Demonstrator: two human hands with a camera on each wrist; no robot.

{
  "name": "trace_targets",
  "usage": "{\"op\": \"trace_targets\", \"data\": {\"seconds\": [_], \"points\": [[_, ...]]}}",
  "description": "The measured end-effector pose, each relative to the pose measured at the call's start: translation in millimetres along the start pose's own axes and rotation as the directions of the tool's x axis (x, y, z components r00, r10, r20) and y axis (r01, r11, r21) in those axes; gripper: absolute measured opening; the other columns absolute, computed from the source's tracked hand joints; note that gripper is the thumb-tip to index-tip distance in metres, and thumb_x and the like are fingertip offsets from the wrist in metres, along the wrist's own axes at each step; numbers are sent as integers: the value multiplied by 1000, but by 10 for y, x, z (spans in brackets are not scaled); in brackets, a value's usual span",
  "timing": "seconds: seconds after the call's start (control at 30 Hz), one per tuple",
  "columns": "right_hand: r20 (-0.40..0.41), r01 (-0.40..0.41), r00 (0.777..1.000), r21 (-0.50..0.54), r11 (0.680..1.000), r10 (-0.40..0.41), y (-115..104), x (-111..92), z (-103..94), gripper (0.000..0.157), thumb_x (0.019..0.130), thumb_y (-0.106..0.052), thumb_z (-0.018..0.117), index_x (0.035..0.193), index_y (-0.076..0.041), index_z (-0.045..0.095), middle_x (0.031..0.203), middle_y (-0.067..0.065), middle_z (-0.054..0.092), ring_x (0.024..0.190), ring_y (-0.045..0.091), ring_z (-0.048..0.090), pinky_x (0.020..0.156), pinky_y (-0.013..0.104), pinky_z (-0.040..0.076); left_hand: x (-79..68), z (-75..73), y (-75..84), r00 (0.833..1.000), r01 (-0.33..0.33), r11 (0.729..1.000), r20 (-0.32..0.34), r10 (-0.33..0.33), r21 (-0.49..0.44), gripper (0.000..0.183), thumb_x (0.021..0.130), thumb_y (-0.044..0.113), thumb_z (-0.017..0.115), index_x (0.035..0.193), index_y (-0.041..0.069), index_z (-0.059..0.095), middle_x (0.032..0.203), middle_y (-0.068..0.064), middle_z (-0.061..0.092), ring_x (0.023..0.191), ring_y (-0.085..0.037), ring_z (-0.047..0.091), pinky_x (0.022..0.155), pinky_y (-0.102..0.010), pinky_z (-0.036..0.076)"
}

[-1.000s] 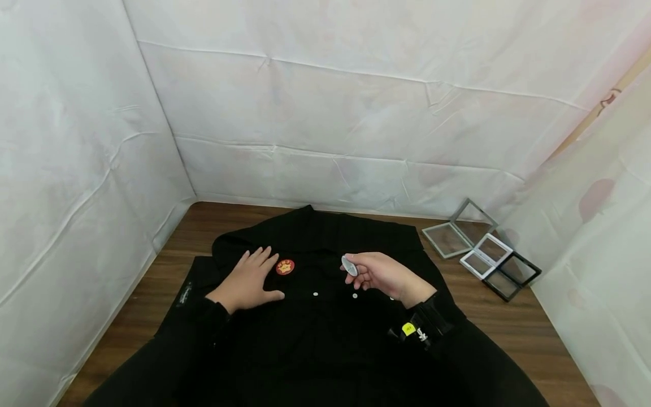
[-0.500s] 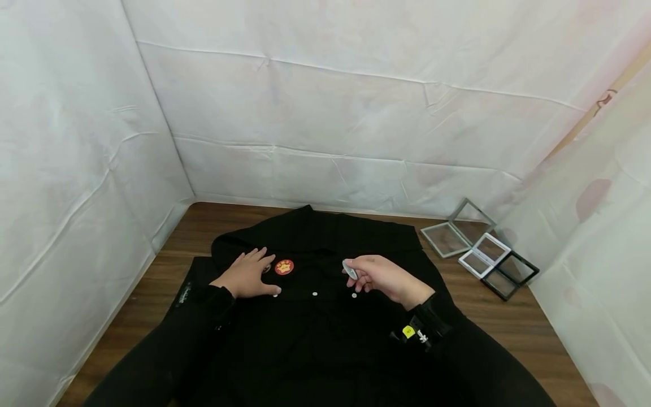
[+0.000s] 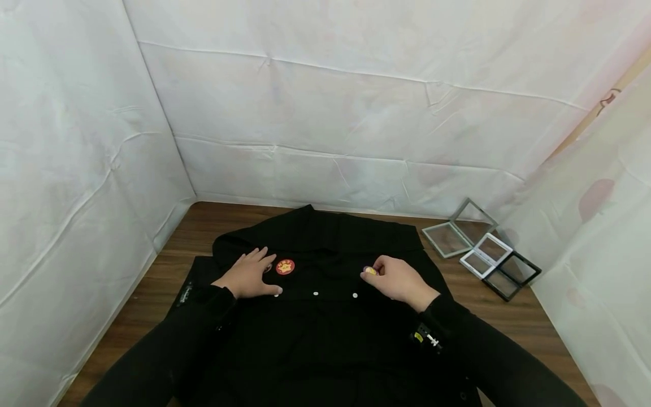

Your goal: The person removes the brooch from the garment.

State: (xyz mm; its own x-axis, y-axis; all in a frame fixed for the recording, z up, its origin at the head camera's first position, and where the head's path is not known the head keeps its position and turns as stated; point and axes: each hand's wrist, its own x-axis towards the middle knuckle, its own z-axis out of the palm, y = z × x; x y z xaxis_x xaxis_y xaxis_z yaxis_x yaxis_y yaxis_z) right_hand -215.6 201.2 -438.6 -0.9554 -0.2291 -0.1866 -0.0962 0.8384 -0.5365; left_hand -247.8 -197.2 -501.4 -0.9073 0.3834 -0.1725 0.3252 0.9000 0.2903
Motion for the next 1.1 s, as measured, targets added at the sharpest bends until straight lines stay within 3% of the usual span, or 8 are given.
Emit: {"op": "trace_targets", "data": {"seconds": [0.17, 0.3, 0.47, 0.6, 0.67, 0.9, 1.0, 1.1], "points": [[-104, 31, 993, -239, 970, -57, 223, 61, -85, 43, 97, -44, 68, 108, -3, 66, 78, 0, 62, 59, 15, 55, 55, 34, 46, 6, -10, 33, 1000, 6, 1000, 4, -6, 5, 106, 81, 74, 71, 158, 7, 42, 166, -23, 24, 152, -45, 21, 120, -64, 17], [-190, -19, 980, -351, 936, -52, 465, 155, -239, 41, 97, -43, 68, 100, -2, 62, 76, 5, 59, 59, 20, 53, 54, 39, 44, 12, -16, 51, 1000, 12, 1000, 6, -12, 10, 106, 82, 74, 72, 158, 7, 42, 166, -23, 24, 152, -45, 21, 120, -64, 18], [-228, -108, 973, -343, 933, 29, 808, 280, -424, 48, 100, -43, 62, 109, 5, 59, 83, 14, 60, 65, 29, 56, 60, 46, 44, -12, -29, 51, 1000, 6, 1000, -7, -5, 16, 104, 82, 72, 73, 157, 6, 43, 165, -24, 26, 151, -46, 23, 119, -65, 19], [-222, -181, 968, -303, 936, 116, 1017, 330, -572, 63, 104, -44, 55, 130, 14, 52, 103, 28, 60, 83, 42, 60, 72, 57, 46, -24, -26, 51, 1000, 2, 1000, -12, -1, 24, 104, 82, 72, 72, 157, 5, 43, 165, -25, 26, 151, -46, 23, 119, -65, 20], [-222, -204, 964, -283, 937, 142, 1102, 348, -659, 66, 105, -44, 53, 133, 16, 49, 107, 33, 59, 88, 46, 59, 75, 58, 46, -21, -25, 59, 1000, 7, 1000, -10, -7, 29, 104, 82, 72, 72, 157, 6, 43, 165, -25, 26, 151, -46, 23, 119, -65, 20], [-216, -259, 954, -245, 934, 208, 1244, 322, -873, 42, 108, -34, 47, 100, 7, 53, 84, 23, 55, 72, 37, 53, 65, 49, 34, -31, -10, 89, 1000, -3, 999, 5, 3, 41, 103, 83, 71, 73, 157, 6, 43, 165, -24, 25, 152, -45, 22, 119, -65, 20], [-206, -264, 954, -236, 935, 217, 1301, 368, -894, 42, 108, -31, 46, 103, 10, 52, 83, 24, 51, 73, 37, 52, 66, 50, 33, -31, -3, 81, 1000, 2, 999, 2, -2, 39, 103, 82, 71, 74, 157, 6, 44, 165, -24, 26, 152, -46, 23, 119, -66, 20], [-190, -264, 957, -253, 931, 220, 1432, 473, -865, 39, 108, -29, 46, 95, 6, 54, 79, 23, 52, 70, 37, 52, 65, 48, 34, -41, 13, 67, 1000, 5, 999, -7, -5, 34, 104, 81, 70, 75, 156, 6, 45, 165, -24, 27, 151, -46, 24, 118, -66, 21]]}}
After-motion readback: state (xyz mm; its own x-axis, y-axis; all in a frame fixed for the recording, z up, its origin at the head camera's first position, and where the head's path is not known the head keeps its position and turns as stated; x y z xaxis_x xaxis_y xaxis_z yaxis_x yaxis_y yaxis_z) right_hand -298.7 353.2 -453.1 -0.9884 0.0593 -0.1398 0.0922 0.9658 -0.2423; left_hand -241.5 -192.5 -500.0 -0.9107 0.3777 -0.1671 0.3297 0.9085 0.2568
